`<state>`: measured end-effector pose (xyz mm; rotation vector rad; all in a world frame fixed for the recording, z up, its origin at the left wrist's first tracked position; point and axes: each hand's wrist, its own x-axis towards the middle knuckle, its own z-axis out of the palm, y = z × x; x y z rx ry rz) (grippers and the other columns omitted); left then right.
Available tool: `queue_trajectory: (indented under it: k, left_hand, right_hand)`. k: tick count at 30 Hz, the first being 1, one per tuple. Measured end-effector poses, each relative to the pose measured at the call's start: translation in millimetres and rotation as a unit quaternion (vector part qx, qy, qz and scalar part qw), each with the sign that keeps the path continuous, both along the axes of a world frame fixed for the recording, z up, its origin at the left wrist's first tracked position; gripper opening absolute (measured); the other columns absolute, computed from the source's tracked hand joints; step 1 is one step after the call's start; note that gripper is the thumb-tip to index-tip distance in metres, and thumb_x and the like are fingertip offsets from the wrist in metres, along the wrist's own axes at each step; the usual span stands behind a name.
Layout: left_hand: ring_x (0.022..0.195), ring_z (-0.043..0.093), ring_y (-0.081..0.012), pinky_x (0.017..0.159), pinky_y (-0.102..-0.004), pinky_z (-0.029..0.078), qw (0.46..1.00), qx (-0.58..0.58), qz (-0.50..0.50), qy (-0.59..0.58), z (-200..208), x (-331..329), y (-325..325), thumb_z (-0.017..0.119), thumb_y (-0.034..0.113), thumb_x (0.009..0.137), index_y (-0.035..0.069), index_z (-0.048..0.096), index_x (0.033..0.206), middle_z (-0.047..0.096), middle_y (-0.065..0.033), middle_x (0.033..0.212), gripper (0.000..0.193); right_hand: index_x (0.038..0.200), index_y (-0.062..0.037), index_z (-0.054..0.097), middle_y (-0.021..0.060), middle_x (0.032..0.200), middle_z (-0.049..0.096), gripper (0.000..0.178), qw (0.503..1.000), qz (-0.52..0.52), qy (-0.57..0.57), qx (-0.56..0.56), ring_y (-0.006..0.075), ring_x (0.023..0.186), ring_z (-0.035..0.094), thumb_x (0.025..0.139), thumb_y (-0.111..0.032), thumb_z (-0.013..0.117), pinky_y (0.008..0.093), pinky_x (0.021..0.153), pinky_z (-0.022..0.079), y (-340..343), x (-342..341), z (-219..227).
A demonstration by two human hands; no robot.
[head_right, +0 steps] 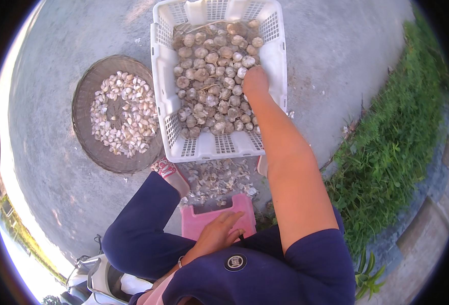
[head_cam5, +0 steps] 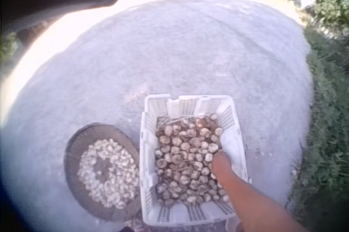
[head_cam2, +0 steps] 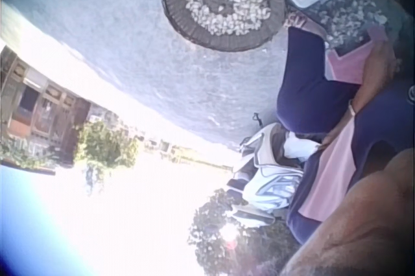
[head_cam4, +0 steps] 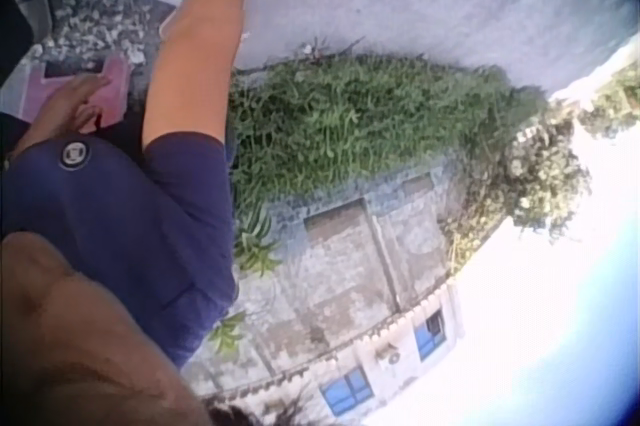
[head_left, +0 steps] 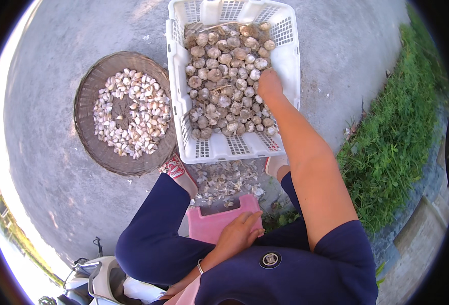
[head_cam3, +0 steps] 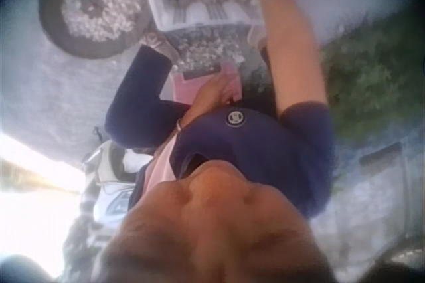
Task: The person sits on a small stool outdoors and peels garlic cloves by hand. They take garlic bulbs from a white plastic crate, separate the cloves, and place the peeled garlic into a round woven tray while discarding the skins onto the ground.
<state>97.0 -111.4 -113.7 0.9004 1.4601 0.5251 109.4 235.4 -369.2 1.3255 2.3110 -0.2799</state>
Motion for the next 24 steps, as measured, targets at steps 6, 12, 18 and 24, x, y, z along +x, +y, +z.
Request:
queue_trajectory:
  k: [6,12,18,24]
  left_hand:
    - [0.093,0.058,-0.0348,0.076,-0.0403,0.049,1.0,-0.02,-0.006,-0.012,-1.6,-0.6,-1.5,0.065,0.021,0.081,0.01,0.049,0.125,0.055,-0.0153,0.105,0.048]
    - [0.097,0.057,-0.0352,0.079,-0.0403,0.048,0.999,-0.032,-0.007,-0.015,-0.7,1.5,-1.3,0.065,0.024,0.082,0.01,0.05,0.126,0.056,-0.0161,0.109,0.048]
    - [0.094,0.056,-0.0363,0.076,-0.0427,0.048,1.0,0.002,-0.017,-0.005,6.5,6.5,-3.4,0.064,0.022,0.083,0.01,0.05,0.123,0.055,-0.016,0.104,0.045]
    - [0.093,0.057,-0.0355,0.075,-0.0425,0.048,0.995,0.065,-0.038,0.071,7.6,20.3,-20.1,0.062,0.023,0.084,0.009,0.05,0.123,0.056,-0.0169,0.102,0.043]
  right_hand:
    - [0.119,0.005,0.043,0.0236,0.108,0.059,0.066,0.955,-0.225,0.194,-0.019,0.0358,0.105,0.057,0.069,-0.025,0.073,0.0397,0.088,0.047,0.6,12.2,-17.6]
    - [0.125,0.0,0.045,0.0151,0.099,0.061,0.074,0.921,-0.305,0.217,-0.104,0.0294,0.092,0.06,0.063,-0.024,0.079,0.0362,0.081,0.048,3.9,5.2,-21.4]
    - [0.133,-0.0103,0.042,0.005,0.1,0.058,0.066,0.542,-0.474,0.555,-0.417,0.0104,0.077,0.053,0.073,0.004,0.067,0.0226,0.061,0.043,-31.8,22.8,12.8]
    - [0.132,-0.0121,0.045,0.003,0.094,0.058,0.06,0.42,-0.455,0.597,-0.509,0.0078,0.069,0.051,0.078,0.007,0.062,0.0195,0.056,0.042,-74.8,14.7,105.8]
